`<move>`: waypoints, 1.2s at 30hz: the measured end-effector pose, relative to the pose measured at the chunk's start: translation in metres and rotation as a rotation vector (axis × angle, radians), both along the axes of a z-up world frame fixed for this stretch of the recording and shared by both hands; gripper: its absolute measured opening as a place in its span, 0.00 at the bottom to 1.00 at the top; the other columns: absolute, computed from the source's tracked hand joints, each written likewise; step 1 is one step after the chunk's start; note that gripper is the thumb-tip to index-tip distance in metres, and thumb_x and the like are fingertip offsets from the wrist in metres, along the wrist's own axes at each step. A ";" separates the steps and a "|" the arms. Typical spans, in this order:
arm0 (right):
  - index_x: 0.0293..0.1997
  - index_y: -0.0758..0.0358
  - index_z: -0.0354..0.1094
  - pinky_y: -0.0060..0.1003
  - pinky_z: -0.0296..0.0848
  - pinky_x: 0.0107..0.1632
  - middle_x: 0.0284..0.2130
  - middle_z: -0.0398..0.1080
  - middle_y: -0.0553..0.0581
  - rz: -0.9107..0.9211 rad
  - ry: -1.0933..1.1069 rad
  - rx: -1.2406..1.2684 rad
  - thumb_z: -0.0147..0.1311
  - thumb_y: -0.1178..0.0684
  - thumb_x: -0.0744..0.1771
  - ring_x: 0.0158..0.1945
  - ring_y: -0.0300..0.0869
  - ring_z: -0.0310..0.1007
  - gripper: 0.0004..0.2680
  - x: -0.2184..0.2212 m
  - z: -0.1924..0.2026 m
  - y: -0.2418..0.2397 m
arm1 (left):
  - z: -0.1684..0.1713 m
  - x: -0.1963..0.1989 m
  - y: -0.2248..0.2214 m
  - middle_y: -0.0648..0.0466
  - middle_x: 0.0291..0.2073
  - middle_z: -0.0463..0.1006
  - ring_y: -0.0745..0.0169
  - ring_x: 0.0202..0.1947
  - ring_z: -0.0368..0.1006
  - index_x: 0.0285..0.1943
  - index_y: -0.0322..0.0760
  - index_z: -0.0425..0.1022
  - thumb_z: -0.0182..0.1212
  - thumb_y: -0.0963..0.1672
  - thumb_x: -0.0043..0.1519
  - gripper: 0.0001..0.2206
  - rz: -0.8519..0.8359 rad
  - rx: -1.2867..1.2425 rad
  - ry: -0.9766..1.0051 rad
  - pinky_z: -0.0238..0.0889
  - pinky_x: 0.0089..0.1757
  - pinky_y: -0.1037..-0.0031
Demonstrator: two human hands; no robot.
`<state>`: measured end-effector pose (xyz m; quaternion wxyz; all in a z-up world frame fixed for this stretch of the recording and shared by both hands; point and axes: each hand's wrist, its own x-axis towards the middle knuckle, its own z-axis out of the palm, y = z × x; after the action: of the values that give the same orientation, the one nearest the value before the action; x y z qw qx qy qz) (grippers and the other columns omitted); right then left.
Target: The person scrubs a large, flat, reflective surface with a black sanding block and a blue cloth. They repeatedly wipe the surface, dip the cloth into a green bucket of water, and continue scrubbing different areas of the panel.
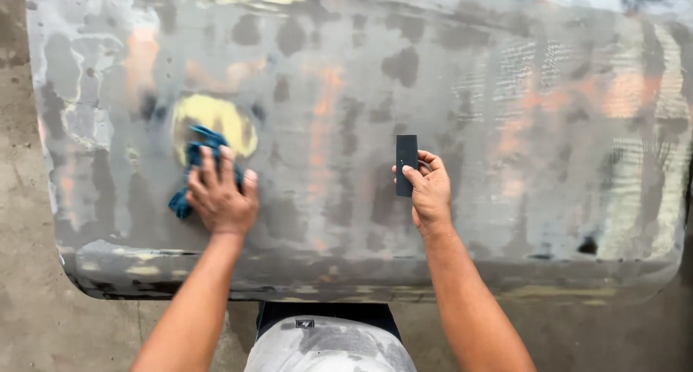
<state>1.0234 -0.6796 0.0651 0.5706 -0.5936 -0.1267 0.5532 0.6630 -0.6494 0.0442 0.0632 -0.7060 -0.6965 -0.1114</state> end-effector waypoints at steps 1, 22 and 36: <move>0.56 0.67 0.60 0.36 0.78 0.41 0.39 0.73 0.59 0.013 0.001 0.008 0.53 0.66 0.65 0.40 0.41 0.78 0.14 0.003 -0.013 0.006 | 0.008 0.008 0.000 0.47 0.76 0.59 0.37 0.65 0.58 0.76 0.45 0.69 0.53 0.56 0.68 0.28 0.013 0.008 0.001 0.52 0.58 0.44; 0.50 0.65 0.73 0.55 0.58 0.66 0.55 0.72 0.64 -0.046 -1.732 0.000 0.61 0.60 0.67 0.62 0.55 0.67 0.08 0.050 -0.048 0.104 | 0.001 -0.053 0.189 0.47 0.81 0.45 0.36 0.79 0.38 0.83 0.48 0.55 0.47 0.57 0.70 0.32 -0.072 -0.144 -0.249 0.30 0.70 0.43; 0.52 0.63 0.69 0.52 0.64 0.65 0.52 0.69 0.63 0.020 -1.550 0.258 0.60 0.59 0.68 0.60 0.58 0.65 0.08 -0.013 -0.020 0.154 | 0.000 -0.047 0.191 0.46 0.79 0.52 0.35 0.77 0.45 0.80 0.44 0.61 0.50 0.55 0.67 0.32 -0.079 -0.066 -0.195 0.37 0.69 0.43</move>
<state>1.0104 -0.5253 0.0447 0.3788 -0.7381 -0.5573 -0.0327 0.6162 -0.4586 0.0444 -0.0325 -0.7205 -0.6741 -0.1591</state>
